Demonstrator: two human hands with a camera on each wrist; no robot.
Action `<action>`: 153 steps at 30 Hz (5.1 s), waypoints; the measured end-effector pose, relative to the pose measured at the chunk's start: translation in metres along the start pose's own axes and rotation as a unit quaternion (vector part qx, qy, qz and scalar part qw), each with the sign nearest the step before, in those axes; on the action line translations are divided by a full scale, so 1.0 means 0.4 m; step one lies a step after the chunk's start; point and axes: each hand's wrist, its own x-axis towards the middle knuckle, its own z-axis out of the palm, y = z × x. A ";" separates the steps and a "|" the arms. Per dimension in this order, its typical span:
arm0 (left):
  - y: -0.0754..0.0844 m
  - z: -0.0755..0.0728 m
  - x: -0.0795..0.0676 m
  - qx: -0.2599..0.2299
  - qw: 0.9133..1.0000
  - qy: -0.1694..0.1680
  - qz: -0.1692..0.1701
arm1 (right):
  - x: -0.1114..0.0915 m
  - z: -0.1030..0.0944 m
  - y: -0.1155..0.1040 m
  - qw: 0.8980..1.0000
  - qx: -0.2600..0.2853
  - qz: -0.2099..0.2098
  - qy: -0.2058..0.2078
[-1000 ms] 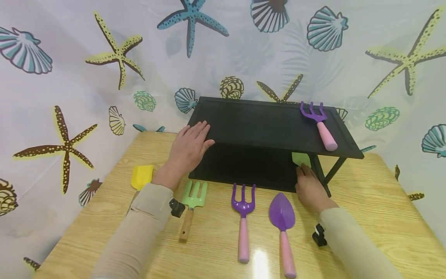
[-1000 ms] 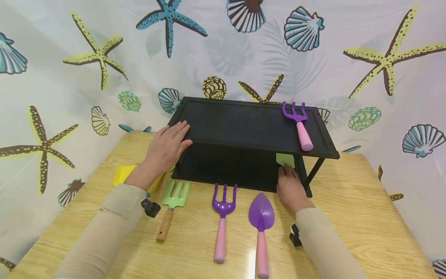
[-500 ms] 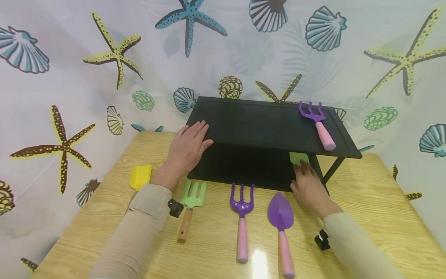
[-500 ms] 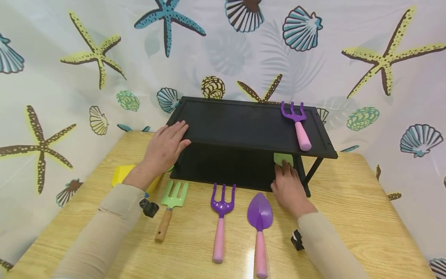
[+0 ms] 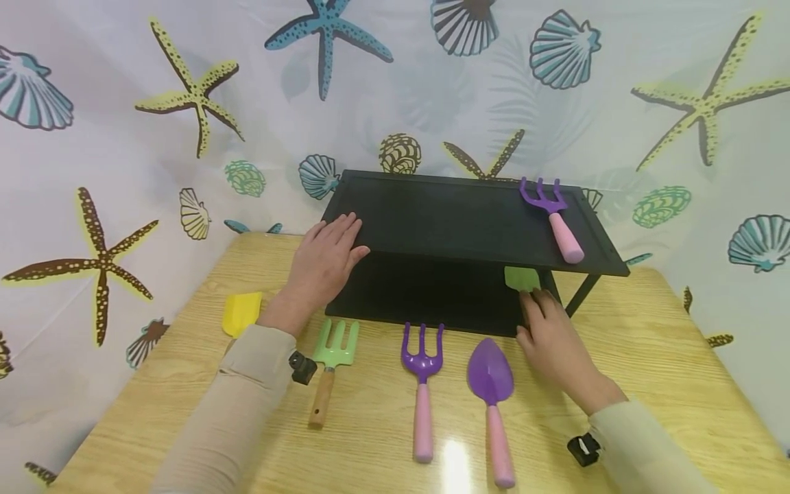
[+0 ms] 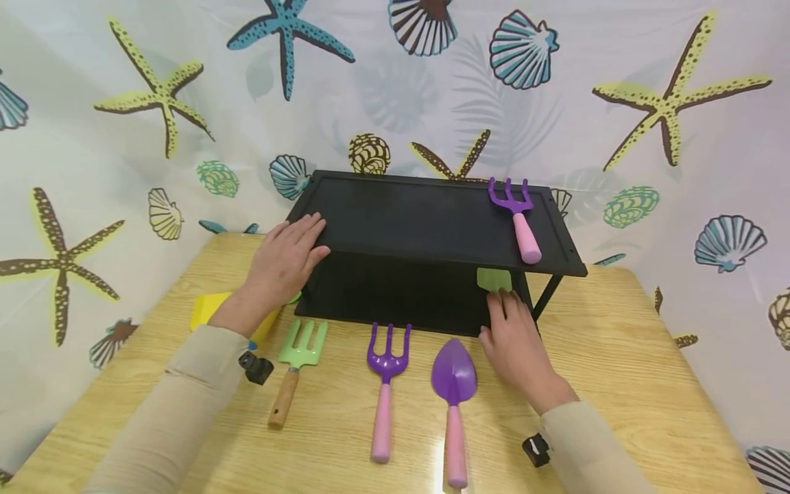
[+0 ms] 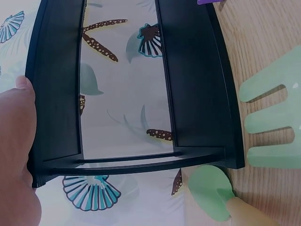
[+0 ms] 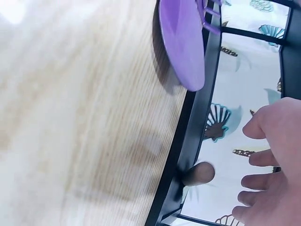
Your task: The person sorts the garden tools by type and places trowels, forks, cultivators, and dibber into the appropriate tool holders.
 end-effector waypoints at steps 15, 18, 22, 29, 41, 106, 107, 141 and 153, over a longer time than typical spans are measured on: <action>0.006 -0.007 0.001 0.009 1.000 -0.019 -0.002 | -0.096 -0.058 -0.074 0.994 0.056 0.073 -0.052; 0.006 -0.007 0.000 0.006 1.000 -0.018 -0.001 | -0.113 -0.061 -0.087 0.995 0.063 0.065 -0.040; 0.003 -0.007 -0.001 0.002 1.000 -0.016 -0.002 | -0.129 -0.065 -0.103 0.995 0.073 0.059 -0.032; 0.003 -0.006 -0.003 0.002 1.000 -0.016 -0.004 | -0.170 -0.067 -0.142 0.995 0.076 0.053 -0.036; 0.002 -0.008 -0.001 -0.001 1.000 -0.003 0.000 | -0.245 -0.049 -0.217 0.990 0.088 0.062 -0.090; 0.003 -0.002 -0.002 -0.008 1.000 -0.011 -0.005 | -0.310 0.041 -0.200 0.989 0.071 -0.117 0.056; 0.003 -0.002 -0.002 -0.009 1.000 -0.010 -0.004 | -0.308 0.038 -0.201 0.990 0.070 -0.113 0.052; 0.001 -0.008 -0.002 -0.004 1.000 -0.005 0.002 | -0.129 0.007 -0.193 0.995 0.093 -0.017 -0.029; 0.000 -0.002 -0.002 -0.005 1.000 -0.006 -0.003 | -0.066 0.030 -0.167 0.992 0.092 0.009 -0.082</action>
